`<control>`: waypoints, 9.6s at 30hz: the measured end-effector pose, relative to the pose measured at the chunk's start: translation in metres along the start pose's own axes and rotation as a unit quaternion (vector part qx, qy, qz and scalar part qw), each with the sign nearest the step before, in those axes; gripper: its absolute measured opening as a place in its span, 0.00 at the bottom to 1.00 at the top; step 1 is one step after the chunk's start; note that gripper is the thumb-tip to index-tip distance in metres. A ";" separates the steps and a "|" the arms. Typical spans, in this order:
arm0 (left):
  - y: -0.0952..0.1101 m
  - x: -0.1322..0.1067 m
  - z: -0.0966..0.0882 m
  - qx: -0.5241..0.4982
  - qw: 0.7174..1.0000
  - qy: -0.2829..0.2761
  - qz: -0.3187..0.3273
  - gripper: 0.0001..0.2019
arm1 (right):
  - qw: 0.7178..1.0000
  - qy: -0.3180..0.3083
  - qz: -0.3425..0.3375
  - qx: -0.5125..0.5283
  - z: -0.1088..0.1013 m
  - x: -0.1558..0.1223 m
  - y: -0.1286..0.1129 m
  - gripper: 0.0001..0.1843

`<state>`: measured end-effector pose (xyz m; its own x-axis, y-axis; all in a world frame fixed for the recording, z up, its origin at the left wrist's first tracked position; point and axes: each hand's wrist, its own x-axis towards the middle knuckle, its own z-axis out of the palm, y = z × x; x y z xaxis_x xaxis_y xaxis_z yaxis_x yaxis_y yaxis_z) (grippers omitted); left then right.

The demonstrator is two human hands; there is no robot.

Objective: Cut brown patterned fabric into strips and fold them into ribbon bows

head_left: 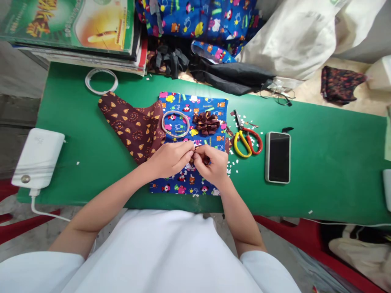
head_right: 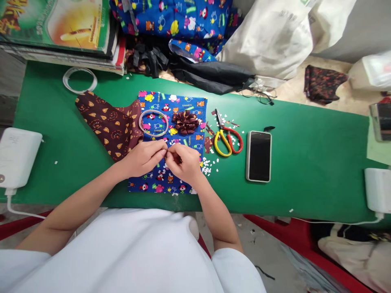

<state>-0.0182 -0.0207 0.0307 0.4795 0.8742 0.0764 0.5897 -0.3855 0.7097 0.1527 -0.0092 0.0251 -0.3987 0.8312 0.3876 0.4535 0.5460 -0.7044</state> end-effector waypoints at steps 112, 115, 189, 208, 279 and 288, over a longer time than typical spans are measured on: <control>0.003 0.000 0.001 0.013 1.000 0.021 -0.018 0.08 | 0.998 -0.050 -0.007 0.046 -0.001 -0.001 0.003 0.08; 0.003 0.000 0.001 0.011 1.000 0.015 -0.017 0.08 | 0.997 -0.056 0.004 0.048 -0.002 -0.001 0.003 0.08; 0.003 0.002 -0.003 -0.069 0.996 -0.003 -0.058 0.07 | 0.996 -0.046 -0.081 -0.015 0.000 -0.003 0.008 0.07; 0.005 0.001 -0.007 -0.067 0.996 -0.038 -0.041 0.08 | 0.998 -0.050 -0.005 0.049 -0.004 0.000 0.001 0.08; 0.004 0.000 0.000 -0.062 0.997 -0.034 -0.032 0.09 | 0.982 0.028 -0.147 -0.118 0.004 -0.002 0.013 0.11; 0.005 0.001 -0.001 -0.082 0.995 -0.048 -0.041 0.08 | 0.967 0.062 -0.190 -0.160 0.007 -0.003 0.013 0.15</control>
<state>-0.0157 -0.0219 0.0352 0.4984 0.8656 -0.0482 0.5190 -0.2533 0.8164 0.1546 -0.0050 0.0107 -0.4950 0.5599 0.6644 0.5247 0.8021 -0.2851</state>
